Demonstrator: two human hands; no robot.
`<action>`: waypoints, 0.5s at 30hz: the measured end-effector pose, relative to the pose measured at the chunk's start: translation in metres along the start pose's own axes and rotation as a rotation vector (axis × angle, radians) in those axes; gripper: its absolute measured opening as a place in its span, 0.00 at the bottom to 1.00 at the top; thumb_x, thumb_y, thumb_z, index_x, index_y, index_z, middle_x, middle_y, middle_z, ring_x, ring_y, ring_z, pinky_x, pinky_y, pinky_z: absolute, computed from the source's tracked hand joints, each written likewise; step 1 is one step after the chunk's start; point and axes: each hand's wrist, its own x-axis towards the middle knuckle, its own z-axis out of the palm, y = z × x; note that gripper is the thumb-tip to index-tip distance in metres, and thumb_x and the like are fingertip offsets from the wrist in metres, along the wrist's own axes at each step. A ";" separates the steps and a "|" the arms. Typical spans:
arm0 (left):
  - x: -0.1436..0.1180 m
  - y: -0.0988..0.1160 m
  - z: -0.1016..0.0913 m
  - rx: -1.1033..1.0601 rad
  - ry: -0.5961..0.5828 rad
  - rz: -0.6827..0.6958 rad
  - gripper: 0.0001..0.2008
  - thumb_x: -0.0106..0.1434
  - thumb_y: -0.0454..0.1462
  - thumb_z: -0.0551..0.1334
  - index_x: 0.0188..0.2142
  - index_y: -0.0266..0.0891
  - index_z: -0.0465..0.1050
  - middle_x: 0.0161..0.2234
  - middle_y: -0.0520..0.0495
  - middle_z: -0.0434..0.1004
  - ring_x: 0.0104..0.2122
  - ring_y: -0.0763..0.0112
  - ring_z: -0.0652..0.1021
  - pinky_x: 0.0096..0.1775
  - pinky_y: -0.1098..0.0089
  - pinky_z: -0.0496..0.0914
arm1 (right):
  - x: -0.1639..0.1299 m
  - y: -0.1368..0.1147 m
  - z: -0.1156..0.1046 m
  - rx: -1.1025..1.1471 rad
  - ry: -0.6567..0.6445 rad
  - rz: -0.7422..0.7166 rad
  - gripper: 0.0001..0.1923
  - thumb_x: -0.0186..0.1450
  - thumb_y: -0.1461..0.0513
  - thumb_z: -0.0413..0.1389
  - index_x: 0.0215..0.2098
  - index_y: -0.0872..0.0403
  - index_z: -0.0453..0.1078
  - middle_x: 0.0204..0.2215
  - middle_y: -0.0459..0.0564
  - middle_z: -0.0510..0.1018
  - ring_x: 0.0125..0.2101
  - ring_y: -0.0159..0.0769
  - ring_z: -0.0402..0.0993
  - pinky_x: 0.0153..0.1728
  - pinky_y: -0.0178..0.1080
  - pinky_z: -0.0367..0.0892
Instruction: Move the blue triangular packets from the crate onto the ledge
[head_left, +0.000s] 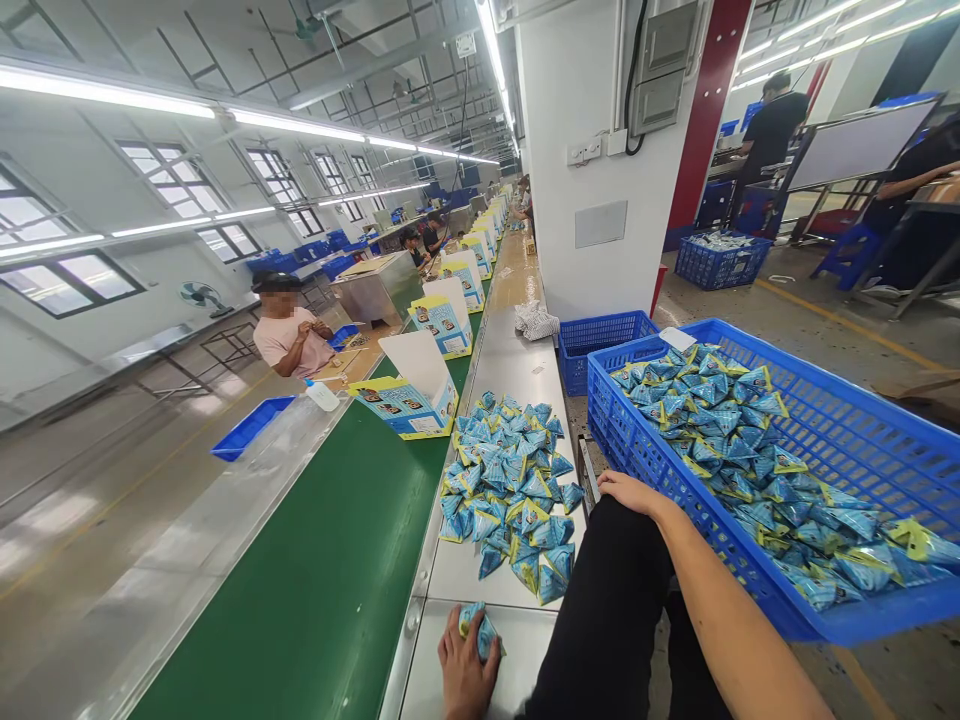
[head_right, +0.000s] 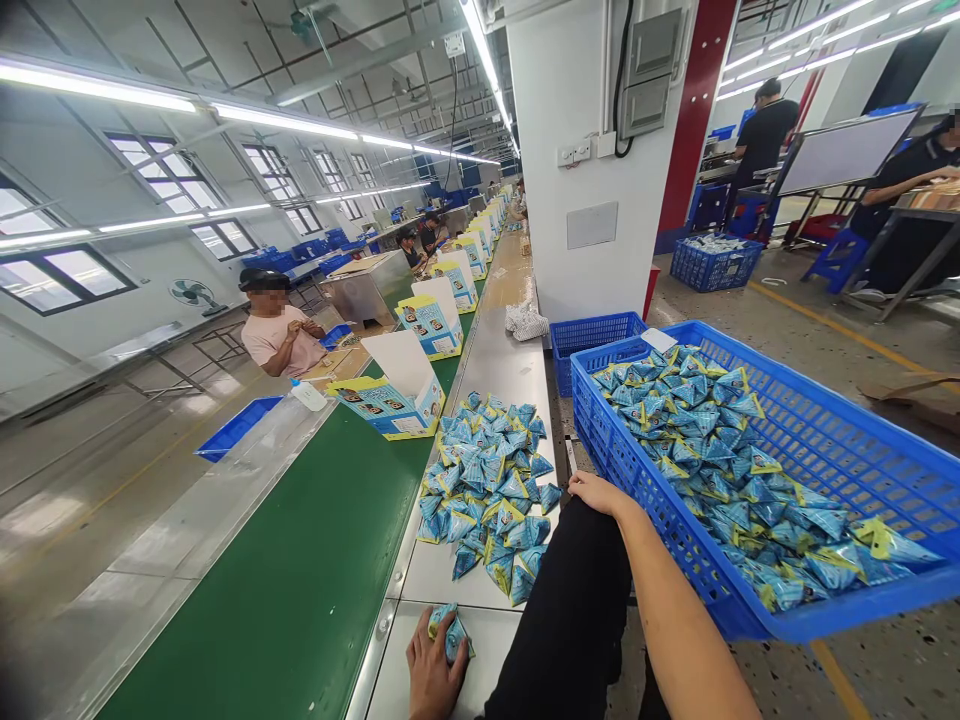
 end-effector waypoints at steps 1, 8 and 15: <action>0.000 0.000 0.000 0.000 -0.004 -0.001 0.24 0.65 0.49 0.60 0.55 0.44 0.83 0.64 0.35 0.74 0.64 0.42 0.73 0.61 0.46 0.69 | 0.000 0.000 0.000 0.000 0.000 0.000 0.05 0.62 0.62 0.56 0.34 0.51 0.74 0.38 0.49 0.82 0.45 0.46 0.76 0.47 0.39 0.68; -0.001 0.001 -0.003 -0.021 -0.023 -0.018 0.25 0.66 0.50 0.59 0.56 0.44 0.82 0.64 0.37 0.75 0.65 0.44 0.72 0.62 0.46 0.68 | -0.001 0.001 0.001 0.005 -0.007 0.007 0.06 0.62 0.61 0.55 0.35 0.51 0.75 0.38 0.50 0.82 0.46 0.47 0.76 0.47 0.40 0.69; -0.001 0.003 -0.007 -0.048 -0.034 -0.039 0.24 0.65 0.49 0.59 0.55 0.45 0.82 0.64 0.38 0.75 0.65 0.43 0.72 0.62 0.44 0.67 | -0.003 0.000 0.001 0.004 -0.003 0.014 0.06 0.63 0.61 0.55 0.35 0.51 0.74 0.39 0.50 0.82 0.45 0.46 0.77 0.46 0.40 0.69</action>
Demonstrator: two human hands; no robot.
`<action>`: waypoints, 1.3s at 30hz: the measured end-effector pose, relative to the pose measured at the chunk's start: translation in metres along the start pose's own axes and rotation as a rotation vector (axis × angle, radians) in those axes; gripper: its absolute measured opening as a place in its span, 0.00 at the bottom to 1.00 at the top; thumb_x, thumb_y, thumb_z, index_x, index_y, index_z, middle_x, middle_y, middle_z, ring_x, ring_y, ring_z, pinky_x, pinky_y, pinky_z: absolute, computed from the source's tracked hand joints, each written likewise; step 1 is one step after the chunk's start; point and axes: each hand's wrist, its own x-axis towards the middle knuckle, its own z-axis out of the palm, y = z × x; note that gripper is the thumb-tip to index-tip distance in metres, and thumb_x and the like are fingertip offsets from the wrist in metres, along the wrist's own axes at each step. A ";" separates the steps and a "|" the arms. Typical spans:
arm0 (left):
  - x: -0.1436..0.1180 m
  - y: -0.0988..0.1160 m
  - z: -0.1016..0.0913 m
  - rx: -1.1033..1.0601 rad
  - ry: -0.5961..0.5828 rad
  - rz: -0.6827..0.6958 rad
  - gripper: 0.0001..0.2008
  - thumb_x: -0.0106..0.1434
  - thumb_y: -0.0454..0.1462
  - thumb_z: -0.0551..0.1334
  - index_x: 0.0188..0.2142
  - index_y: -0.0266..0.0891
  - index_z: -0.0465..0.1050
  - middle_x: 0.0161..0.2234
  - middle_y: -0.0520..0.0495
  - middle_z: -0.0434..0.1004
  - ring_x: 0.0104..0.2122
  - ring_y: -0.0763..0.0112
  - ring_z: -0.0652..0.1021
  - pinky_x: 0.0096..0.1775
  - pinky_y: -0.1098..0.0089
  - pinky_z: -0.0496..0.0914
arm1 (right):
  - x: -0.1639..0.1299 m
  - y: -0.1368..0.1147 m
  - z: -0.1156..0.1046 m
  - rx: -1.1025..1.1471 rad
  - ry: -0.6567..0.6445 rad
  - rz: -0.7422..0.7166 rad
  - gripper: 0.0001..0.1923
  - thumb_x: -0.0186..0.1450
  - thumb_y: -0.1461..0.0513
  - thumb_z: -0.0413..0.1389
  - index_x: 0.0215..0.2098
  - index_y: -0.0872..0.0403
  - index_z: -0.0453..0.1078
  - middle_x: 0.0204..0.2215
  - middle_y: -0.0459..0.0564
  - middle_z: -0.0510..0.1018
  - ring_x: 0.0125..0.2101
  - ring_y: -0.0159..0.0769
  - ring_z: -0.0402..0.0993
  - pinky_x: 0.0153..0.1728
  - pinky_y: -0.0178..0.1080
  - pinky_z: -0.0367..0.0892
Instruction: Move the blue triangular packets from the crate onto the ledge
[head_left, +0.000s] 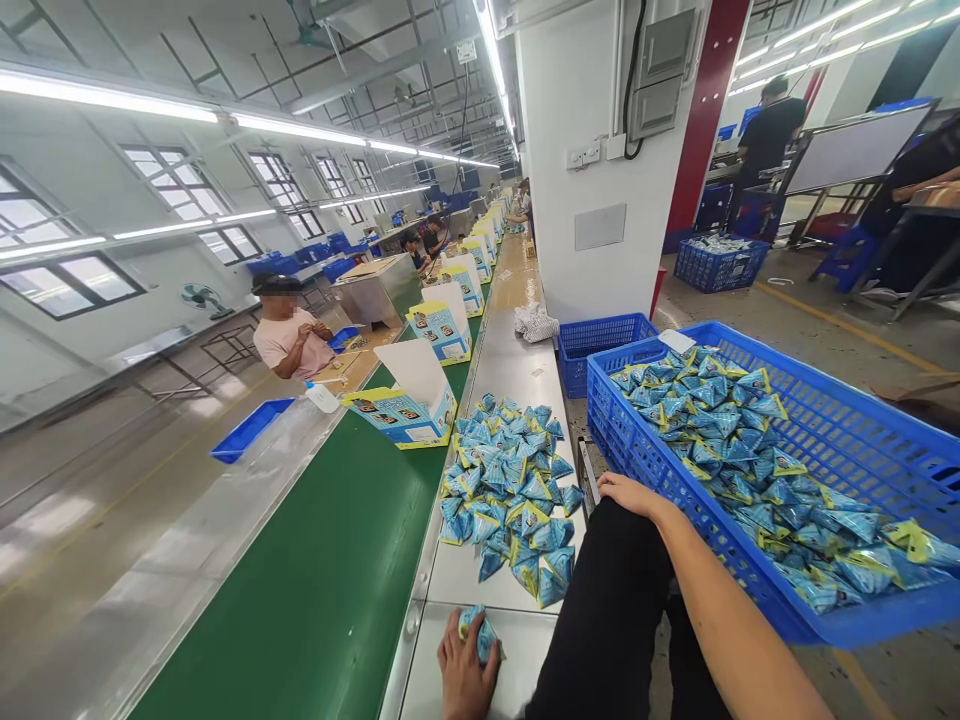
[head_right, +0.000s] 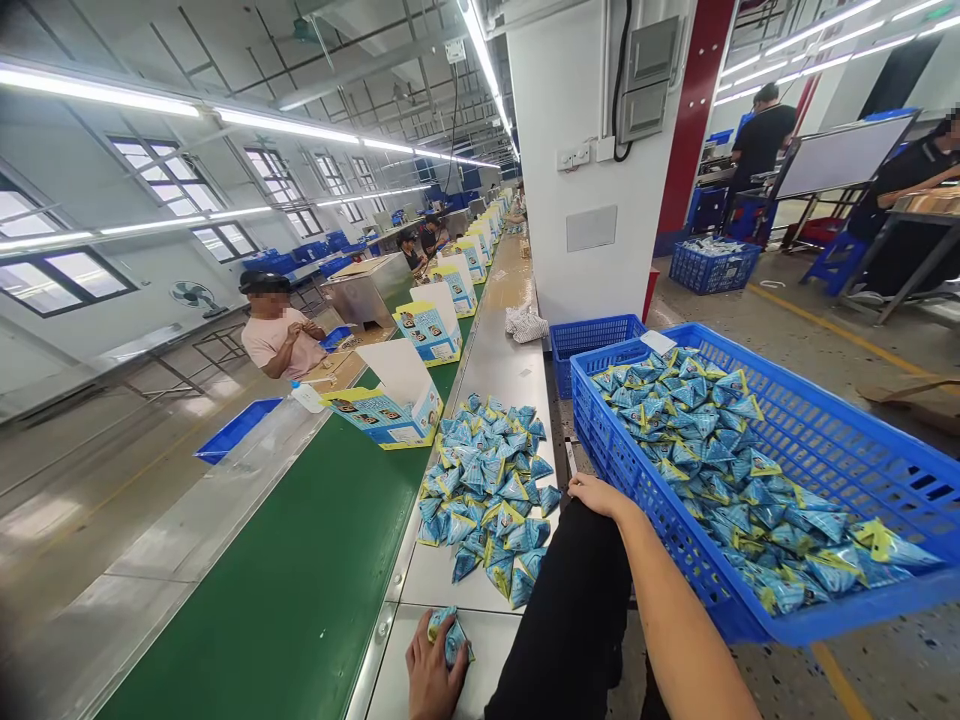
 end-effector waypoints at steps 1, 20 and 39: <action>0.000 0.001 -0.001 -0.003 -0.002 0.000 0.24 0.65 0.49 0.58 0.55 0.45 0.82 0.64 0.37 0.75 0.65 0.43 0.72 0.63 0.44 0.67 | 0.000 0.000 0.000 0.000 0.000 0.000 0.06 0.63 0.61 0.55 0.35 0.51 0.74 0.39 0.50 0.82 0.45 0.46 0.77 0.46 0.40 0.69; 0.000 0.003 -0.002 0.007 0.010 0.001 0.25 0.65 0.49 0.58 0.55 0.44 0.83 0.64 0.37 0.75 0.64 0.44 0.73 0.61 0.45 0.69 | -0.003 -0.003 -0.001 0.000 -0.004 -0.008 0.06 0.62 0.61 0.55 0.35 0.51 0.74 0.40 0.51 0.82 0.46 0.48 0.77 0.48 0.41 0.69; 0.001 0.005 -0.003 0.019 -0.004 -0.010 0.24 0.65 0.48 0.59 0.55 0.44 0.83 0.65 0.37 0.74 0.65 0.43 0.72 0.62 0.44 0.67 | -0.003 -0.004 -0.001 0.004 -0.010 0.009 0.06 0.64 0.62 0.54 0.35 0.51 0.74 0.40 0.51 0.81 0.46 0.47 0.76 0.45 0.40 0.68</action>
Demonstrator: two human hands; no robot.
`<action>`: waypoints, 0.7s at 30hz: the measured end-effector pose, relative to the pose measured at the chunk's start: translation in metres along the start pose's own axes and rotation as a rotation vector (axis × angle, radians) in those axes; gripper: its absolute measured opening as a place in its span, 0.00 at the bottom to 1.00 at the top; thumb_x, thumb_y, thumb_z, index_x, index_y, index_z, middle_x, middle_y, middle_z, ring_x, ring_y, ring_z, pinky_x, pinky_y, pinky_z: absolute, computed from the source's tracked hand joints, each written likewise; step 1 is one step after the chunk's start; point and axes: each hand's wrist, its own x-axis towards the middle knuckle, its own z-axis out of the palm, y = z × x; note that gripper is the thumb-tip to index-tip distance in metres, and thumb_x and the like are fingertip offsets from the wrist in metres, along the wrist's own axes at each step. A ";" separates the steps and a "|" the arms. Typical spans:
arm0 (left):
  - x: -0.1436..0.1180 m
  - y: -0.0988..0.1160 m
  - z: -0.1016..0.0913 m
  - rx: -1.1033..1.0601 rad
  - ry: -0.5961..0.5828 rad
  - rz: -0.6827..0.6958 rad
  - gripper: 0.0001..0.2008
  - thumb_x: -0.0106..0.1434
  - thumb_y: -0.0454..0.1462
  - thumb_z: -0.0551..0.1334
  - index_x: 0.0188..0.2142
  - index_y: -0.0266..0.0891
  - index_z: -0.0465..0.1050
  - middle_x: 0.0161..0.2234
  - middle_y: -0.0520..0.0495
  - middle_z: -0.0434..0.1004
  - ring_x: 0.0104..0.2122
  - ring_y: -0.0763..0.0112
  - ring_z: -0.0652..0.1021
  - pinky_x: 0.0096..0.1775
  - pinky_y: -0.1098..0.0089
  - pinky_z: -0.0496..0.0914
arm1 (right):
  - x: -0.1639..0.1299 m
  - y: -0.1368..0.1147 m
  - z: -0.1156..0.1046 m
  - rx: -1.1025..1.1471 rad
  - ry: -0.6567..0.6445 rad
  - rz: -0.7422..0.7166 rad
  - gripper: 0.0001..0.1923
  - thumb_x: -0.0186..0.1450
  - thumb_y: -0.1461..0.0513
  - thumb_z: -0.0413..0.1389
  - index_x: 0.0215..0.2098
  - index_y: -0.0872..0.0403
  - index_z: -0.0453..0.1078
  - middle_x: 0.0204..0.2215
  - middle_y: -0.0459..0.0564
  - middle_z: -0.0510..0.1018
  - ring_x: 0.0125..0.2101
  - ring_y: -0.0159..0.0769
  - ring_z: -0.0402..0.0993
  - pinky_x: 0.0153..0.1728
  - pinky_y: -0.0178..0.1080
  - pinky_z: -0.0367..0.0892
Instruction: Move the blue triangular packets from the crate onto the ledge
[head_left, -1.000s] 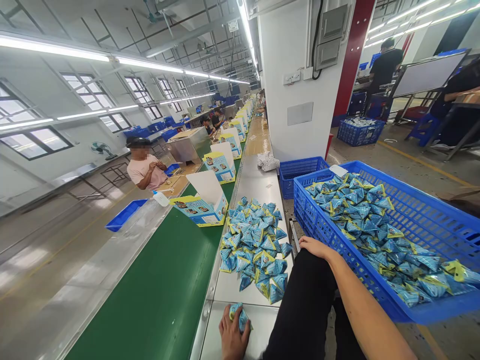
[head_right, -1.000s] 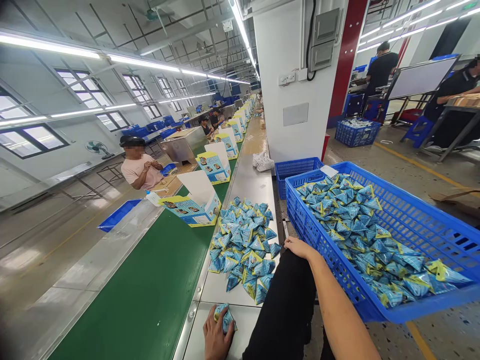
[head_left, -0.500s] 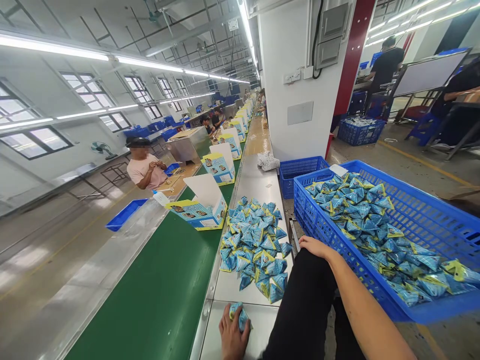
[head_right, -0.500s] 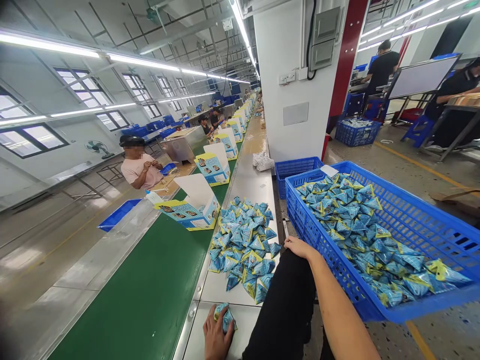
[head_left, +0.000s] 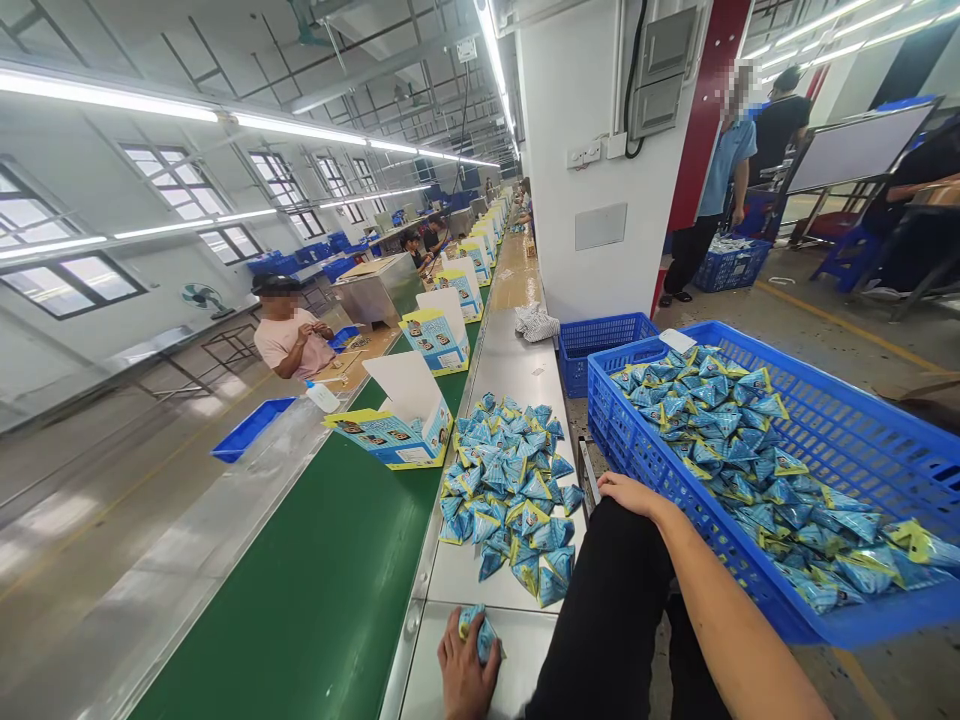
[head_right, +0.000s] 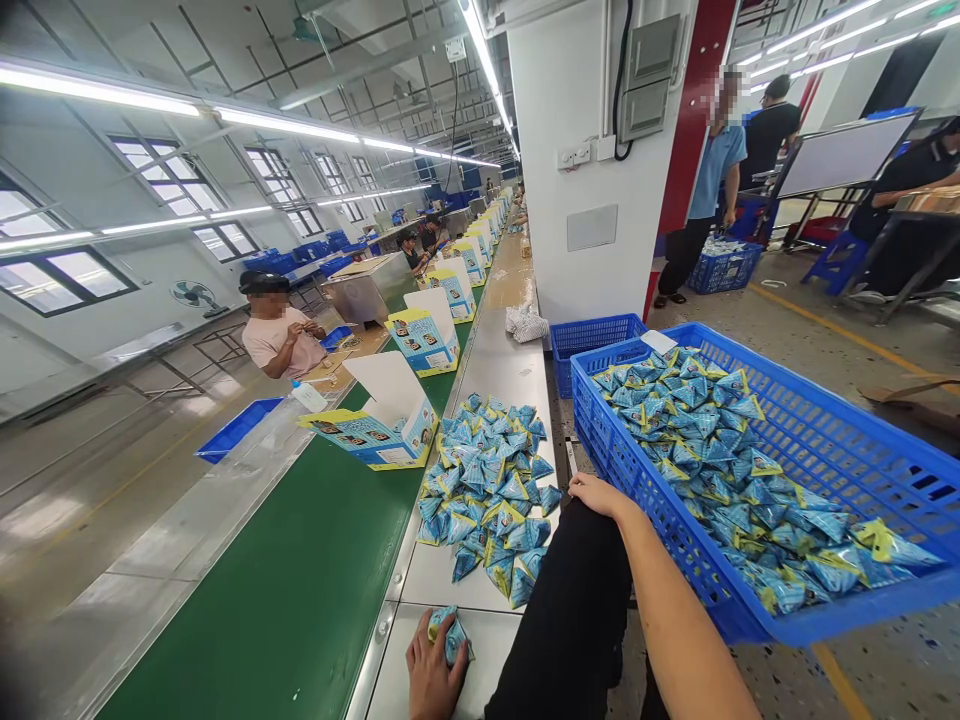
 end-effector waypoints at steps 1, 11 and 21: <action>0.000 0.000 0.000 -0.004 0.001 0.000 0.24 0.65 0.48 0.59 0.55 0.45 0.83 0.65 0.37 0.74 0.65 0.43 0.72 0.62 0.45 0.67 | 0.000 0.001 0.000 0.001 -0.001 0.000 0.06 0.64 0.62 0.54 0.36 0.51 0.74 0.40 0.51 0.81 0.46 0.47 0.76 0.45 0.40 0.68; 0.001 -0.001 -0.001 0.009 -0.045 -0.026 0.25 0.66 0.48 0.57 0.57 0.44 0.82 0.67 0.37 0.72 0.66 0.45 0.72 0.63 0.45 0.67 | 0.008 0.008 0.002 0.009 0.016 -0.025 0.05 0.62 0.61 0.57 0.34 0.51 0.75 0.40 0.50 0.82 0.46 0.47 0.77 0.47 0.40 0.69; 0.000 -0.003 0.005 0.019 -0.016 -0.002 0.24 0.65 0.48 0.60 0.56 0.46 0.82 0.66 0.38 0.73 0.66 0.44 0.72 0.63 0.46 0.68 | 0.010 0.011 0.003 0.000 0.006 -0.018 0.05 0.63 0.62 0.55 0.34 0.51 0.75 0.39 0.50 0.82 0.45 0.46 0.76 0.44 0.39 0.68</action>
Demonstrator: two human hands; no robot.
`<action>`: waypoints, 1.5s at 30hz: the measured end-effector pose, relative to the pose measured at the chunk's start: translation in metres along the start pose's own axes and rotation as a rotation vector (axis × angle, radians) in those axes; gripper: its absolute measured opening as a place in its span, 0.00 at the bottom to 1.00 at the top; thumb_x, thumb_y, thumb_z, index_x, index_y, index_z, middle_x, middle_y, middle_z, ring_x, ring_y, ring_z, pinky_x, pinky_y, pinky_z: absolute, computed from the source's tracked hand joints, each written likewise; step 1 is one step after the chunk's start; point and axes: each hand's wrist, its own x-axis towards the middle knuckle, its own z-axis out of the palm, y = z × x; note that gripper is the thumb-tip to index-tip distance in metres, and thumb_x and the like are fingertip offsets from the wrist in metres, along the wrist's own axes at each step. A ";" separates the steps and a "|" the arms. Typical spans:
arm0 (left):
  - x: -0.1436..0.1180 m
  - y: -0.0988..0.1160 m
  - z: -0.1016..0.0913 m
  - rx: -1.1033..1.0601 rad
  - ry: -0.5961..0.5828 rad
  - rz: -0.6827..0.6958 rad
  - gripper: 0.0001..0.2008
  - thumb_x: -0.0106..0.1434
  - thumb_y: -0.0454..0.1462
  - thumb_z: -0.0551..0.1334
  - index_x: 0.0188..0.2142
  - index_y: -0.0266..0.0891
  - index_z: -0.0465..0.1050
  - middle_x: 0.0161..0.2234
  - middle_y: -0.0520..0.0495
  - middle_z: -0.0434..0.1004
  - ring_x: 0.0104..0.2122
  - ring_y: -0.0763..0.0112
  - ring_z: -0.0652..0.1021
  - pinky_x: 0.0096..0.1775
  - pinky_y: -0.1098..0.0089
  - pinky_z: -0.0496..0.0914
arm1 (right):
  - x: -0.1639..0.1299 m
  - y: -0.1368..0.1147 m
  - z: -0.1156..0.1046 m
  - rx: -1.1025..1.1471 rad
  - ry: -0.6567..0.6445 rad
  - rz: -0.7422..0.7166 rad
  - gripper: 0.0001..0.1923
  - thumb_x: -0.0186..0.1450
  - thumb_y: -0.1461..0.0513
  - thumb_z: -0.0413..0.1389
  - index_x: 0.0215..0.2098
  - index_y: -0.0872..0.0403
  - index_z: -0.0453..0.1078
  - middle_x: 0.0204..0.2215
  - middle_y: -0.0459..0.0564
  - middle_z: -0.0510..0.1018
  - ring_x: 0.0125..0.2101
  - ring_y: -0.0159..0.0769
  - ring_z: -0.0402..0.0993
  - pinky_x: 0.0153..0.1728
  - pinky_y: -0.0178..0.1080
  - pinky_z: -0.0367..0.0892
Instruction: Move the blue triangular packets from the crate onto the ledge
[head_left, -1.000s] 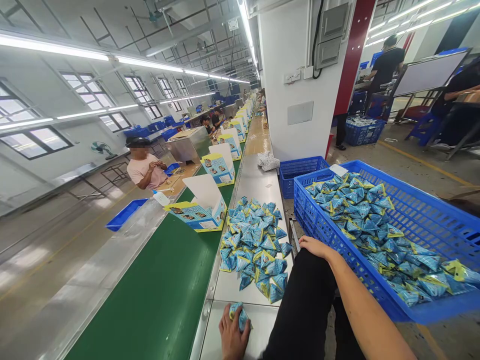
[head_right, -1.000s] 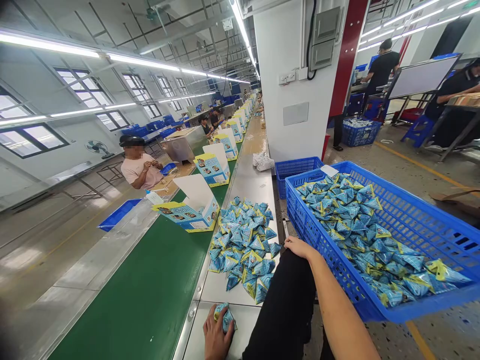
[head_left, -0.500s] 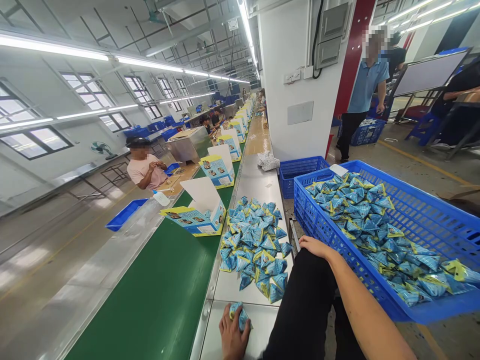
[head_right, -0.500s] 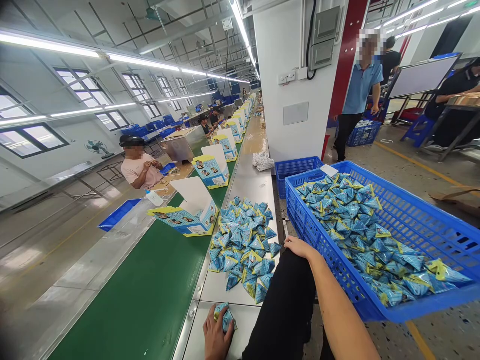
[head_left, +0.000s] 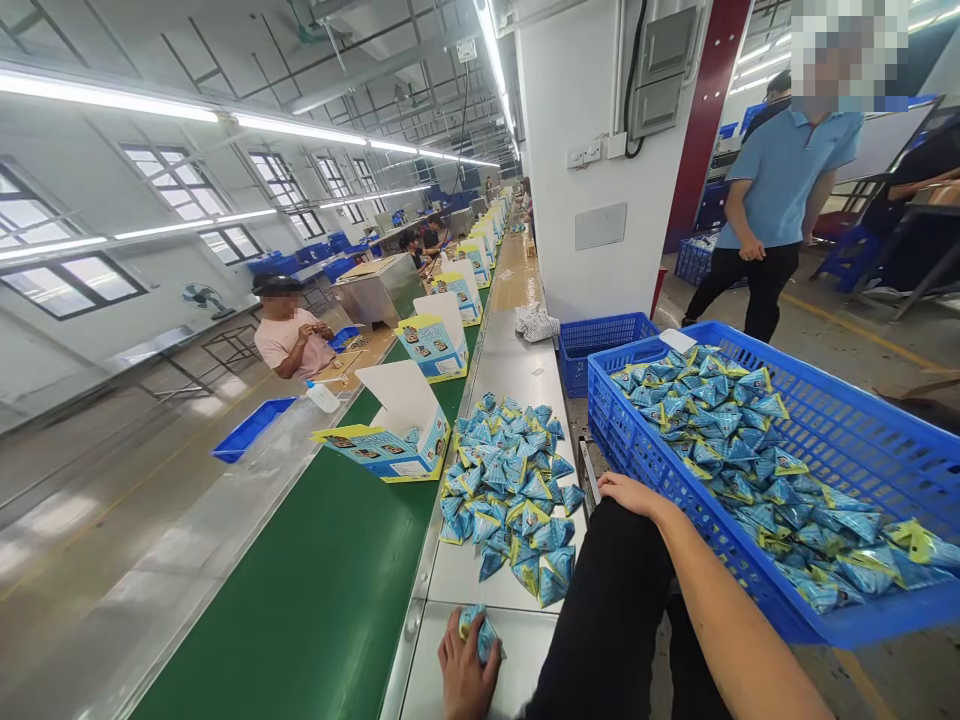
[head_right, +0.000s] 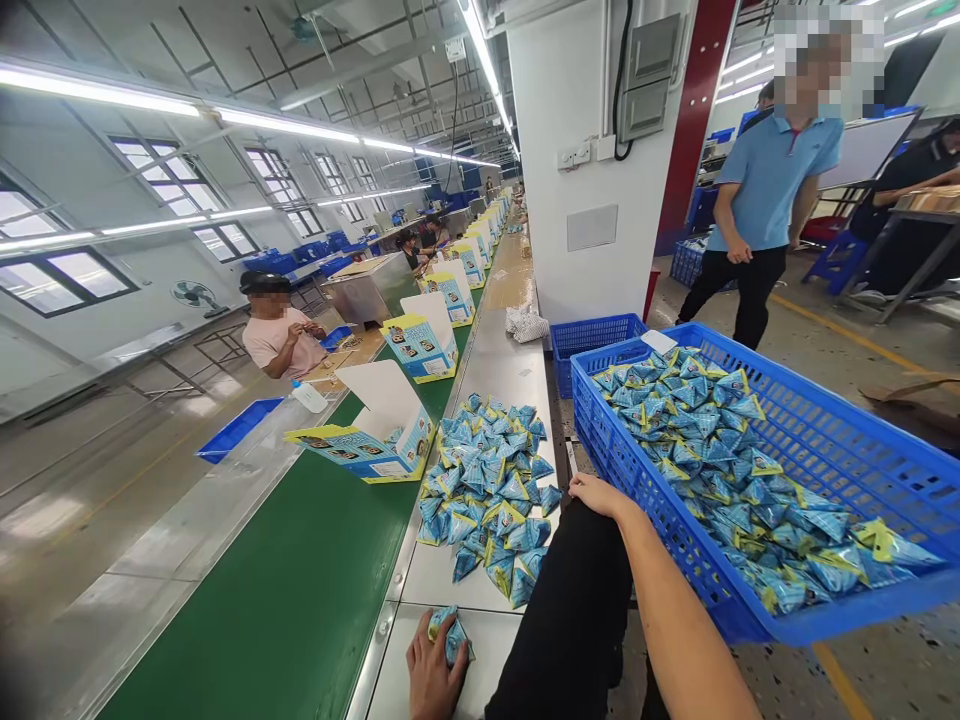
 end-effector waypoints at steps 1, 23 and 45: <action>0.000 0.000 -0.001 -0.003 0.000 0.000 0.24 0.65 0.48 0.59 0.56 0.46 0.82 0.66 0.38 0.73 0.66 0.44 0.72 0.63 0.46 0.68 | 0.000 0.000 0.000 0.001 -0.001 0.000 0.06 0.63 0.62 0.55 0.34 0.51 0.75 0.39 0.50 0.82 0.44 0.46 0.76 0.44 0.39 0.68; 0.004 -0.001 -0.002 -0.048 -0.007 -0.014 0.26 0.64 0.51 0.60 0.56 0.45 0.82 0.65 0.38 0.74 0.66 0.42 0.71 0.63 0.44 0.68 | -0.004 -0.010 -0.004 0.024 0.010 0.007 0.04 0.62 0.62 0.55 0.32 0.51 0.73 0.36 0.49 0.80 0.43 0.46 0.76 0.45 0.39 0.68; 0.007 0.006 -0.006 0.031 -0.024 -0.007 0.30 0.55 0.51 0.69 0.56 0.47 0.81 0.66 0.37 0.72 0.67 0.41 0.70 0.65 0.46 0.65 | 0.002 -0.005 -0.004 0.012 0.008 0.004 0.05 0.61 0.61 0.55 0.34 0.51 0.73 0.37 0.49 0.81 0.45 0.47 0.76 0.44 0.40 0.69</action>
